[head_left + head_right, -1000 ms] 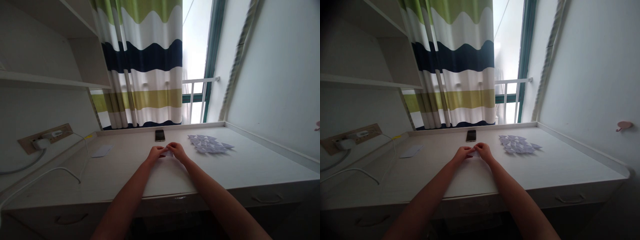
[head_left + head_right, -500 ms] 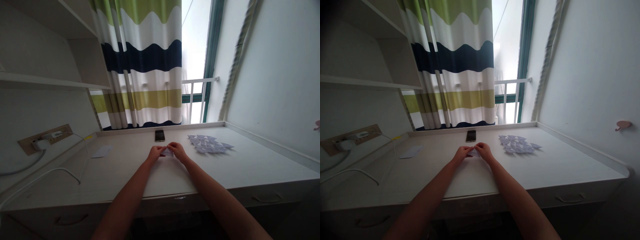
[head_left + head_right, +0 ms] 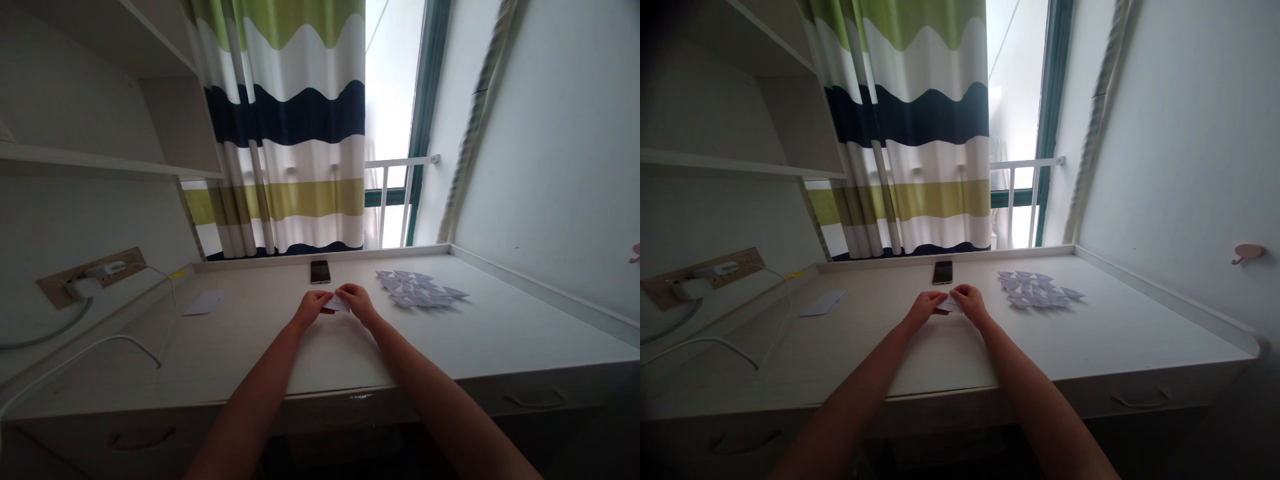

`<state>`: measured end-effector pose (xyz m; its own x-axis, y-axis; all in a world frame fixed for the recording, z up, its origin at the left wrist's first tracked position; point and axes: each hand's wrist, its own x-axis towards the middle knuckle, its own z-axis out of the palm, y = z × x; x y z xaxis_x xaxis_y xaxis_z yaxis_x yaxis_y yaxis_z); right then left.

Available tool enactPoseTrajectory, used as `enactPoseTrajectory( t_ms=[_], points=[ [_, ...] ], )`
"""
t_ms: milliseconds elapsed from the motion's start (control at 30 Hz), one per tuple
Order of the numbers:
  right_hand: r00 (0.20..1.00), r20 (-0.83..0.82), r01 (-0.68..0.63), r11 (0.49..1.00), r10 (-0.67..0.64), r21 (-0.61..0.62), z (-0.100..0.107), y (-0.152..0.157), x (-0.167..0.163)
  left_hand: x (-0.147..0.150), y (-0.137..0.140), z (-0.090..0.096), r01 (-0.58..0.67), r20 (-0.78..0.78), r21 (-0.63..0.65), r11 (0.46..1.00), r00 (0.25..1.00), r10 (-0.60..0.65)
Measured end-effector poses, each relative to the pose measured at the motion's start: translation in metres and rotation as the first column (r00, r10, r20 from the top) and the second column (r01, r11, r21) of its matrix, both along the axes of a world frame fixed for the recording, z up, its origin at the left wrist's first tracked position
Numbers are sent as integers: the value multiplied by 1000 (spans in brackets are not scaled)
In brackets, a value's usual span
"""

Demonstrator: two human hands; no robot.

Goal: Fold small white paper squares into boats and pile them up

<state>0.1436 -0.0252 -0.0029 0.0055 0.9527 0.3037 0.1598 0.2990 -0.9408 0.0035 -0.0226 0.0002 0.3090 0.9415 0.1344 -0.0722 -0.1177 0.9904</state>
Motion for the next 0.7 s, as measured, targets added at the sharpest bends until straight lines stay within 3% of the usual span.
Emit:
enactPoseTrajectory(
  t_ms=[267,700],
  points=[
    [999,-1,-49,999,49,13,-4,3,2,0,-2,1,-29,1,-51,998,1000,29],
    [993,6,-116,993,116,7,-2,1,0,-7,2,-3,-11,-224,23,1000,974,16]
  ],
)
